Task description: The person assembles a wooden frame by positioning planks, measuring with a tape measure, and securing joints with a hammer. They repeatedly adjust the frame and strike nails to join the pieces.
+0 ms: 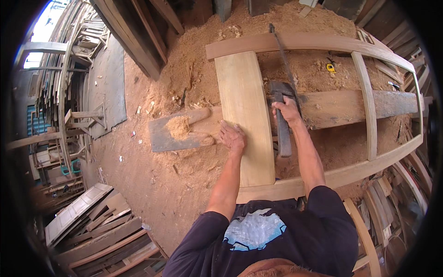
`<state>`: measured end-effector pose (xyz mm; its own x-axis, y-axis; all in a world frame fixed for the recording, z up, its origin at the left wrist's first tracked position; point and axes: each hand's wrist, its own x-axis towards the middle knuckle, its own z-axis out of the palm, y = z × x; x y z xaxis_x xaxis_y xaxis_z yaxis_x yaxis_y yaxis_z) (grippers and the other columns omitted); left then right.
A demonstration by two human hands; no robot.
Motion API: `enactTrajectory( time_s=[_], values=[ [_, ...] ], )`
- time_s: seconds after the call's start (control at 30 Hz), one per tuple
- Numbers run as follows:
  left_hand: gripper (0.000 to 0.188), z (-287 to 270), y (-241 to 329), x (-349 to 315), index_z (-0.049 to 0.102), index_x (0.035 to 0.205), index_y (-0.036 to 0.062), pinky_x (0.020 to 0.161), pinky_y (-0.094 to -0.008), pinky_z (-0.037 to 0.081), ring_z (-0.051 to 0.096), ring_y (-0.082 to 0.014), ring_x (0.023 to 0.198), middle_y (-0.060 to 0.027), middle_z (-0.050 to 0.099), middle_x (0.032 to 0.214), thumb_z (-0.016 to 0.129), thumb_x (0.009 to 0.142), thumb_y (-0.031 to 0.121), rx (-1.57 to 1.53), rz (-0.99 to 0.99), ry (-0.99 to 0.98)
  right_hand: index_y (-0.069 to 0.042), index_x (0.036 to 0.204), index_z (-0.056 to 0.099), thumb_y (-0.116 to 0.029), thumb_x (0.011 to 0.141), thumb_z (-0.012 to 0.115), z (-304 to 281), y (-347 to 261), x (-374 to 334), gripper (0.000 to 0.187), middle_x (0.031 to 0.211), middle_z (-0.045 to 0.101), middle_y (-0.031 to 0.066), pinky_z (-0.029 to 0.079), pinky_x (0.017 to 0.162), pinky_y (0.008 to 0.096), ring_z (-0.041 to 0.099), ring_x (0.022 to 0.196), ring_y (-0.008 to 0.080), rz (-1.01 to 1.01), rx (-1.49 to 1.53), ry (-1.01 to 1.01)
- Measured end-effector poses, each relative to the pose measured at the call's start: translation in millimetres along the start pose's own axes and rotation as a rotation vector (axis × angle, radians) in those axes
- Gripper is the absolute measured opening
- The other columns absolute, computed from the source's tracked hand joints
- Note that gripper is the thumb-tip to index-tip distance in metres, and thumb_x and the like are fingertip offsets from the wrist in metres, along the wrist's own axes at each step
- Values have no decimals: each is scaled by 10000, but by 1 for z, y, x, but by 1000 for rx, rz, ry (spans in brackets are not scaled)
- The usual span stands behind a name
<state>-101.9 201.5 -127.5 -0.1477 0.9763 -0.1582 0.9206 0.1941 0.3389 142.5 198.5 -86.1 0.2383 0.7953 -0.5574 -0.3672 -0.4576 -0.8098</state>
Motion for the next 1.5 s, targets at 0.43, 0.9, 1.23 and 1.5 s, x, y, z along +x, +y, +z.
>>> enactTrajectory(
  time_s=[0.43, 0.9, 1.23, 1.5],
  values=[
    [681, 5, -6, 1, 263, 1474, -28, 1057, -528, 291, 435, -407, 1218, -251, 456, 1373, 465, 936, 338, 73, 26, -14, 84, 1393, 393, -65, 858, 636, -6, -11, 96, 606, 848, 624, 116, 510, 459, 305, 620, 594, 154, 47, -125, -76],
    [689, 0, 1, 5, 231, 1487, -38, 1066, -529, 279, 429, -422, 1218, -268, 458, 1370, 461, 940, 312, 28, -30, -80, 48, 1205, 520, -74, 834, 659, -1, -8, 94, 414, 781, 621, 74, 513, 480, 315, 611, 567, 140, 26, -195, -49],
    [689, -2, 4, 3, 223, 1491, -39, 1064, -530, 280, 428, -427, 1217, -268, 436, 1410, 441, 947, 322, 37, -18, -72, 106, 1453, 303, -67, 830, 655, 2, -5, 93, 736, 821, 624, 101, 512, 487, 312, 610, 574, 150, 39, -185, 57],
    [693, -1, 2, 5, 236, 1485, -39, 1057, -526, 293, 435, -425, 1215, -267, 459, 1385, 450, 943, 334, 79, -23, -72, 104, 1389, 406, -99, 850, 650, -11, -15, 43, 626, 797, 623, 73, 499, 499, 293, 604, 580, 129, -67, -200, -67]
  ],
)
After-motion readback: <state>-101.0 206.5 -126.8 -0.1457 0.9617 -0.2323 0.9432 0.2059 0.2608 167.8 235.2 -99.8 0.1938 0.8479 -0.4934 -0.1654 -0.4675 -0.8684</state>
